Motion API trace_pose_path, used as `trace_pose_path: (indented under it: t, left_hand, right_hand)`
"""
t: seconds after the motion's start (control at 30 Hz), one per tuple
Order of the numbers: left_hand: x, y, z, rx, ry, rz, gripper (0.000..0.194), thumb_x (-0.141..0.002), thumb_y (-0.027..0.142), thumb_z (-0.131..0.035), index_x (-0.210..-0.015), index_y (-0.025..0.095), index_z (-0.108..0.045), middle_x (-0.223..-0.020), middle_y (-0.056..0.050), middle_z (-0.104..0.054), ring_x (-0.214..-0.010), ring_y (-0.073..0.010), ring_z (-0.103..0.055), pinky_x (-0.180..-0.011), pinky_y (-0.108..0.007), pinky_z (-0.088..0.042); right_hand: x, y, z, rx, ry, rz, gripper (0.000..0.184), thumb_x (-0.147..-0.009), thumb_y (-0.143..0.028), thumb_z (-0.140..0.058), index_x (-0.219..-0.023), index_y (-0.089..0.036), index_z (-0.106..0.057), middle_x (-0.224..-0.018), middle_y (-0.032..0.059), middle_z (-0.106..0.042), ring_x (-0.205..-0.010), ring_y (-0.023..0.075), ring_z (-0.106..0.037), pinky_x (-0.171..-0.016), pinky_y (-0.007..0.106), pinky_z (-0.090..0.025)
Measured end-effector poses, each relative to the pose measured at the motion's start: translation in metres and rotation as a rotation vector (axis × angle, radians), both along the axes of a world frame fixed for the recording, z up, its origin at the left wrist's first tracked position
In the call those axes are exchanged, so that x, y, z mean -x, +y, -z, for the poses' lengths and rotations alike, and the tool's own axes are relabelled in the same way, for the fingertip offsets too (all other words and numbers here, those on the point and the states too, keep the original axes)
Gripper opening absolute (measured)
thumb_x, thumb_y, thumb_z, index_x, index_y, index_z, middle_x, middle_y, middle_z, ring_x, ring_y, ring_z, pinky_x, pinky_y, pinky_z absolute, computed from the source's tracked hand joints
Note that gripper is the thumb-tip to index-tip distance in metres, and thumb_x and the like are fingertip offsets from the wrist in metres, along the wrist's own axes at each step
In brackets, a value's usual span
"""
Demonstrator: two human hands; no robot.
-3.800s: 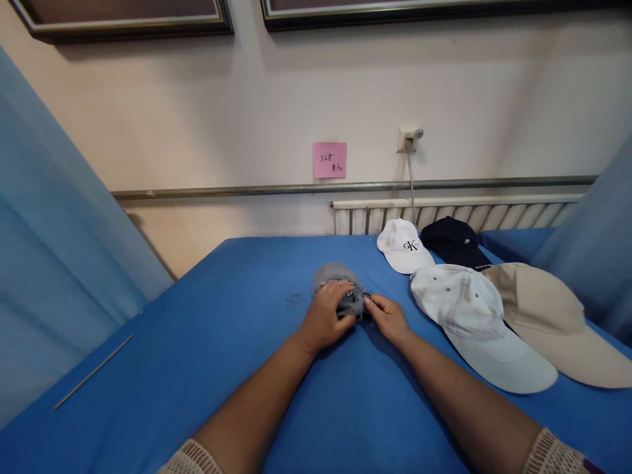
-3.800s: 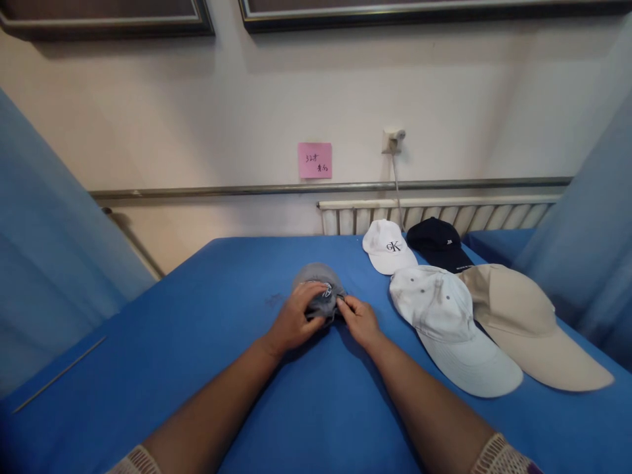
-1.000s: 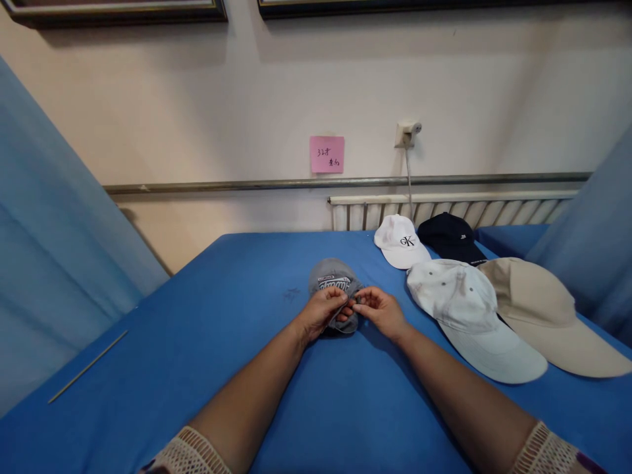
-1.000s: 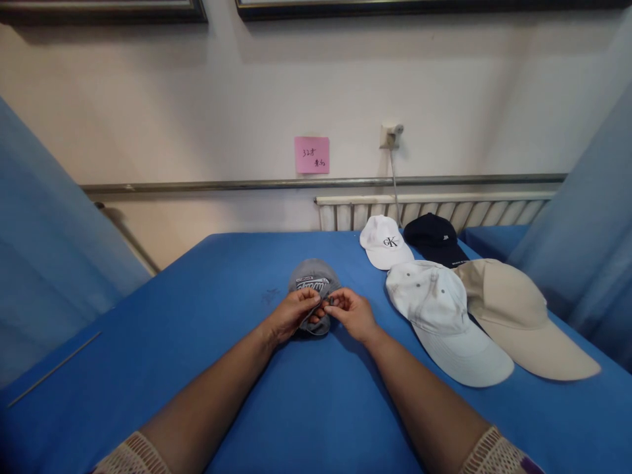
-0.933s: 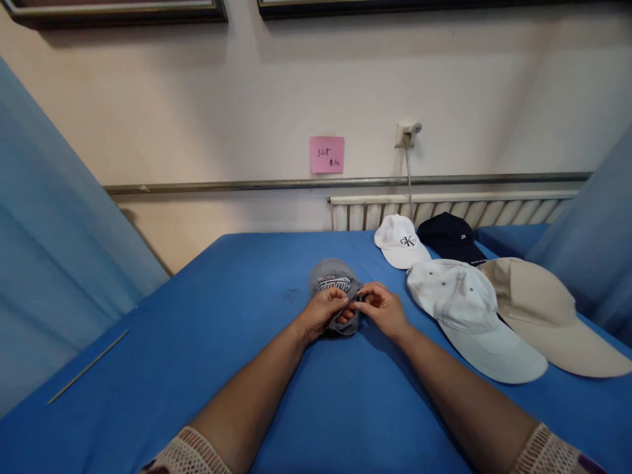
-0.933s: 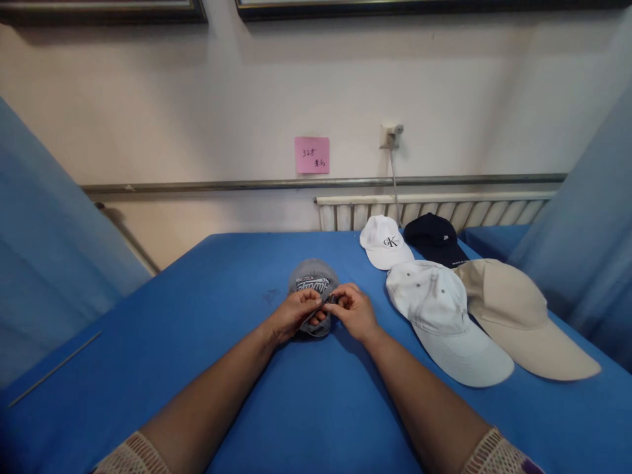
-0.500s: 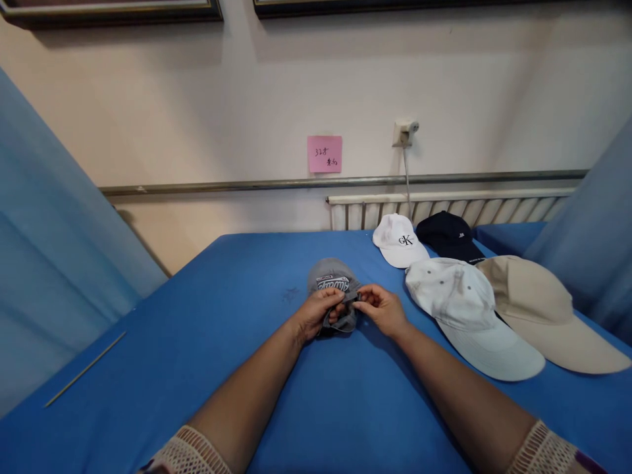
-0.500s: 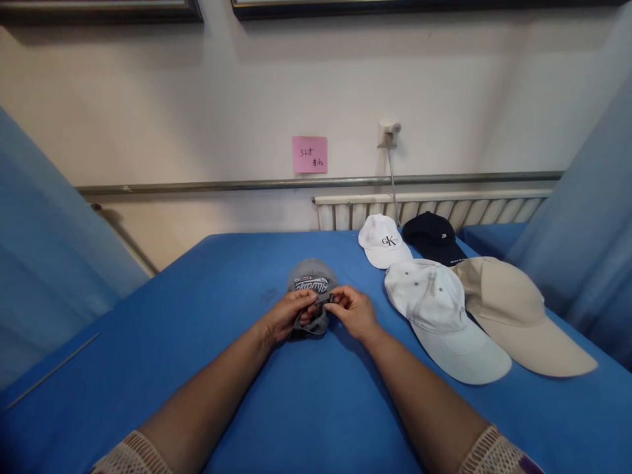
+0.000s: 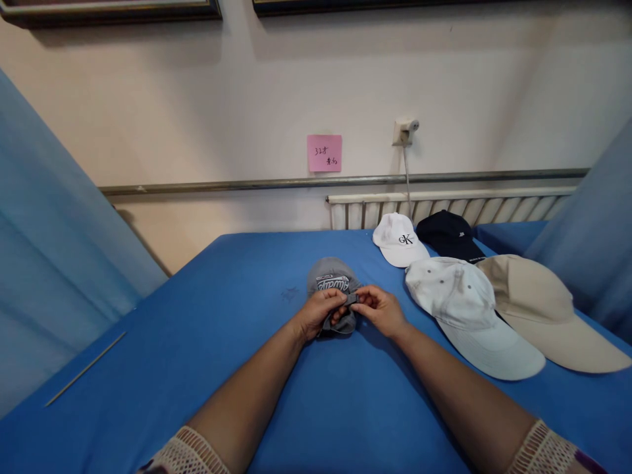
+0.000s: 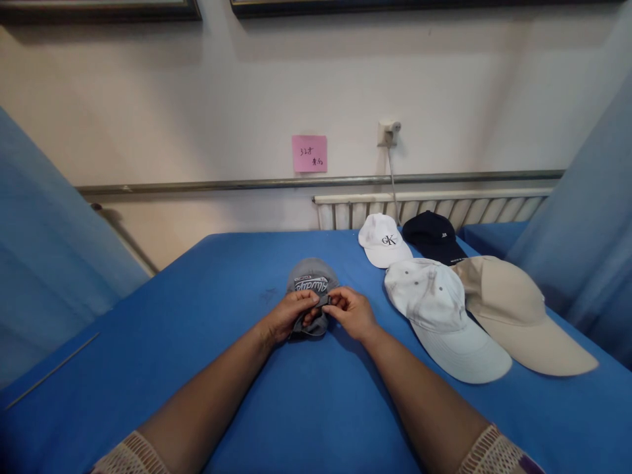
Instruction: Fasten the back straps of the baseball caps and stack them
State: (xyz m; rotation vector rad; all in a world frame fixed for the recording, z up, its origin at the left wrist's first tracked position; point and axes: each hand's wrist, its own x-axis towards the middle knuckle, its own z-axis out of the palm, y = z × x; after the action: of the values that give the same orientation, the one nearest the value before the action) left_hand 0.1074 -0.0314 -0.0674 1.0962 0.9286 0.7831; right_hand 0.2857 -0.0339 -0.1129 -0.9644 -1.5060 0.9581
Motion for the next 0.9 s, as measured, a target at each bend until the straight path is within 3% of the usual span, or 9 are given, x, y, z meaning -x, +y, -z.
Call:
trace_pose_path:
  t: [0.27,0.57,0.67,0.77,0.9]
  left_hand:
    - [0.001,0.001,0.003,-0.031,0.017,0.025,0.025,-0.069,0.034,-0.071,-0.072,0.015,-0.056,-0.053,0.005,-0.052,-0.040,-0.0042,-0.039,-0.041,-0.018,-0.028]
    - [-0.005,-0.001,0.005,-0.167,0.110,-0.024,0.034,-0.070,0.045,-0.072,-0.072,0.014,-0.058,-0.054,0.004,-0.053,-0.042,-0.0052,-0.043,-0.044,-0.019,-0.032]
    - [-0.007,-0.001,0.007,-0.255,0.163,-0.060,0.033,-0.073,0.046,-0.070,-0.073,0.014,-0.058,-0.056,0.004,-0.054,-0.043,-0.0057,-0.042,-0.044,-0.019,-0.032]
    - [-0.007,0.000,0.008,-0.396,0.223,-0.092,0.029,-0.078,0.043,-0.066,-0.077,0.015,-0.059,-0.062,0.001,-0.057,-0.051,-0.0085,-0.048,-0.050,-0.020,-0.037]
    - [-0.008,-0.006,0.005,-0.688,0.369,-0.111,0.032,-0.076,0.034,-0.069,-0.102,0.017,-0.062,-0.087,-0.004,-0.064,-0.076,-0.0158,-0.058,-0.069,-0.026,-0.045]
  right_hand:
    - [0.000,-0.002,-0.004,-0.033,-0.048,-0.015,0.025,-0.070,-0.037,-0.073,-0.089,-0.021,-0.070,-0.075,0.0005,-0.061,-0.060,0.0130,-0.053,-0.058,0.027,-0.046]
    - [0.001,-0.007,-0.009,-0.002,-0.072,-0.052,0.027,-0.069,-0.035,-0.073,-0.092,-0.021,-0.069,-0.073,-0.0004,-0.063,-0.060,0.0126,-0.053,-0.058,0.027,-0.045]
    - [0.002,-0.008,-0.013,0.073,0.060,-0.066,0.035,-0.067,-0.039,-0.074,-0.095,-0.020,-0.066,-0.071,-0.0011,-0.063,-0.061,0.0131,-0.055,-0.060,0.027,-0.046]
    - [0.004,-0.006,-0.015,0.147,0.227,-0.073,0.033,-0.067,-0.047,-0.072,-0.084,-0.020,-0.062,-0.068,-0.0009,-0.063,-0.061,0.0141,-0.058,-0.061,0.029,-0.047]
    - [0.005,-0.002,-0.014,0.173,0.283,-0.065,0.033,-0.065,-0.050,-0.072,-0.075,-0.020,-0.060,-0.065,-0.0010,-0.061,-0.058,0.0132,-0.056,-0.059,0.028,-0.047]
